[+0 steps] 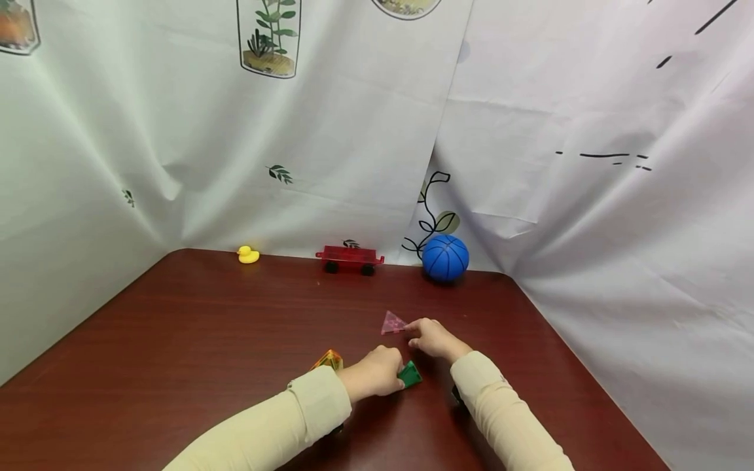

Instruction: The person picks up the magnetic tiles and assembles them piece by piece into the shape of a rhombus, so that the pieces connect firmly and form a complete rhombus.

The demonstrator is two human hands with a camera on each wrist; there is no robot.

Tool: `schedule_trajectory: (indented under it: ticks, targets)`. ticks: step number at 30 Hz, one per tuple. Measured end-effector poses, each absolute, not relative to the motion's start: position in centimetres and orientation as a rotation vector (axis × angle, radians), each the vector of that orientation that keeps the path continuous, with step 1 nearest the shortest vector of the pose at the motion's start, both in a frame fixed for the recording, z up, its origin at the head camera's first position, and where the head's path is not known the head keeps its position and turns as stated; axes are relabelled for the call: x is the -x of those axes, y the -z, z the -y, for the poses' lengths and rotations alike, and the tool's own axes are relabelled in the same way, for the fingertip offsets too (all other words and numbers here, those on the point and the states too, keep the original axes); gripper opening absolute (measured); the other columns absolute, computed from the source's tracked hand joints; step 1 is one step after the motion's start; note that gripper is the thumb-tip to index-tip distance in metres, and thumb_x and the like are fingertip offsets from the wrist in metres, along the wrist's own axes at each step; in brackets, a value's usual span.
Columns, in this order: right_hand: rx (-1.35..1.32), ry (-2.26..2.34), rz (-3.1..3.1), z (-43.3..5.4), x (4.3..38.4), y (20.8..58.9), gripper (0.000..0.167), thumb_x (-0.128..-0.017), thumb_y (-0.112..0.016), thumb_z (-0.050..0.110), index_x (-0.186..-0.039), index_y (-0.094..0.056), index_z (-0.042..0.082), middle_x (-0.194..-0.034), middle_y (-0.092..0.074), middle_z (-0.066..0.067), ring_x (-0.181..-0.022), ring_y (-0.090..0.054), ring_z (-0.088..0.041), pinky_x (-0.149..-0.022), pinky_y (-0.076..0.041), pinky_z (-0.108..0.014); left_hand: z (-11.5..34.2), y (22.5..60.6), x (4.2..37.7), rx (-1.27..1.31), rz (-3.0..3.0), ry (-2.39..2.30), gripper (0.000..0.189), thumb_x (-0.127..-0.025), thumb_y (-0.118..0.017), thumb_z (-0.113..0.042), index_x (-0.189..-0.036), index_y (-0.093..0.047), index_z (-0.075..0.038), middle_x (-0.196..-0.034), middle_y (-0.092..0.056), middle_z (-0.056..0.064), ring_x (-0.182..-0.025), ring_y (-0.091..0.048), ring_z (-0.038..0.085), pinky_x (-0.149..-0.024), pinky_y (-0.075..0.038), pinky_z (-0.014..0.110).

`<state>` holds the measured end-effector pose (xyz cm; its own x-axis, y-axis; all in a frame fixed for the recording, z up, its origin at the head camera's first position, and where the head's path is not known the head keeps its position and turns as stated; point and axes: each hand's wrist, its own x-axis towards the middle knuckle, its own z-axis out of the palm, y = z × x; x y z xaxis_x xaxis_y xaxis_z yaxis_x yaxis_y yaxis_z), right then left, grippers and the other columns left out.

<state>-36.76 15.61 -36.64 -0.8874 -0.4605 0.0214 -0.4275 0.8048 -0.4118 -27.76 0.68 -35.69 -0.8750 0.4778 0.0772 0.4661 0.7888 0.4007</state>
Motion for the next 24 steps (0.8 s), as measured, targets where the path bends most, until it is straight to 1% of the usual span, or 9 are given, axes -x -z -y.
schedule_trajectory:
  ticks: [5, 9, 12, 14, 18, 20, 24]
  targets:
    - [0.718, 0.53, -2.932, -15.51, 37.09, 36.31, 0.033, -0.079, -0.061, 0.004, -0.112, -0.058, 0.003, -0.109, -0.056, -0.012, -0.105, -0.048, -0.026, -0.084, -0.04, -0.038, -0.72, 35.67, 27.63, -0.772, -2.944, -0.632, 0.024, -0.07, -0.07, -0.015, -0.054, -0.053, -0.012, -0.049, -0.045, -0.007, -0.047, -0.04, 0.007, -0.048, -0.036, 0.021]
    - [0.746, 0.443, -2.936, -15.16, 37.2, 35.92, 0.032, -0.079, -0.06, 0.003, -0.112, -0.058, 0.002, -0.105, -0.058, -0.013, -0.099, -0.051, -0.026, -0.082, -0.041, -0.038, -0.72, 35.83, 27.71, -0.779, -2.966, -0.615, 0.021, -0.069, -0.071, -0.015, -0.057, -0.054, -0.012, -0.051, -0.046, -0.007, -0.049, -0.041, 0.007, -0.049, -0.037, 0.021]
    - [0.742, 0.376, -2.942, -14.9, 37.29, 35.89, 0.031, -0.08, -0.058, 0.002, -0.111, -0.059, 0.002, -0.105, -0.059, -0.012, -0.1, -0.052, -0.025, -0.083, -0.04, -0.039, -0.73, 36.01, 27.79, -0.789, -2.972, -0.617, 0.024, -0.069, -0.071, -0.015, -0.054, -0.052, -0.012, -0.05, -0.044, -0.007, -0.048, -0.04, 0.007, -0.048, -0.036, 0.021]
    - [0.721, 0.322, -2.949, -14.78, 37.4, 36.0, 0.031, -0.081, -0.054, 0.0, -0.111, -0.059, 0.004, -0.106, -0.058, -0.011, -0.102, -0.05, -0.025, -0.085, -0.039, -0.039, -0.75, 36.04, 27.73, -0.786, -2.961, -0.627, 0.026, -0.069, -0.071, -0.015, -0.053, -0.05, -0.012, -0.048, -0.043, -0.007, -0.047, -0.038, 0.007, -0.047, -0.035, 0.021]
    - [0.666, 0.218, -2.952, -14.7, 37.53, 36.44, 0.039, -0.079, -0.046, -0.006, -0.113, -0.06, 0.008, -0.111, -0.057, -0.01, -0.106, -0.048, -0.025, -0.085, -0.038, -0.038, -0.76, 36.07, 27.52, -0.784, -2.941, -0.651, 0.028, -0.07, -0.07, -0.014, -0.051, -0.05, -0.013, -0.045, -0.041, -0.007, -0.046, -0.037, 0.006, -0.046, -0.035, 0.02]
    - [0.654, 0.182, -2.954, -14.68, 37.49, 36.52, 0.042, -0.077, -0.045, -0.007, -0.113, -0.06, 0.009, -0.112, -0.056, -0.01, -0.106, -0.048, -0.025, -0.085, -0.039, -0.038, -0.74, 36.1, 27.5, -0.791, -2.944, -0.652, 0.027, -0.07, -0.071, -0.014, -0.051, -0.051, -0.013, -0.045, -0.041, -0.007, -0.046, -0.038, 0.006, -0.046, -0.036, 0.02]
    - [0.663, 0.16, -2.956, -14.62, 37.36, 36.27, 0.039, -0.077, -0.046, -0.007, -0.11, -0.062, 0.009, -0.113, -0.056, -0.008, -0.107, -0.048, -0.024, -0.086, -0.038, -0.038, -0.67, 36.11, 27.74, -0.787, -2.951, -0.655, 0.025, -0.069, -0.071, -0.015, -0.053, -0.052, -0.013, -0.046, -0.043, -0.007, -0.046, -0.038, 0.006, -0.047, -0.036, 0.021]
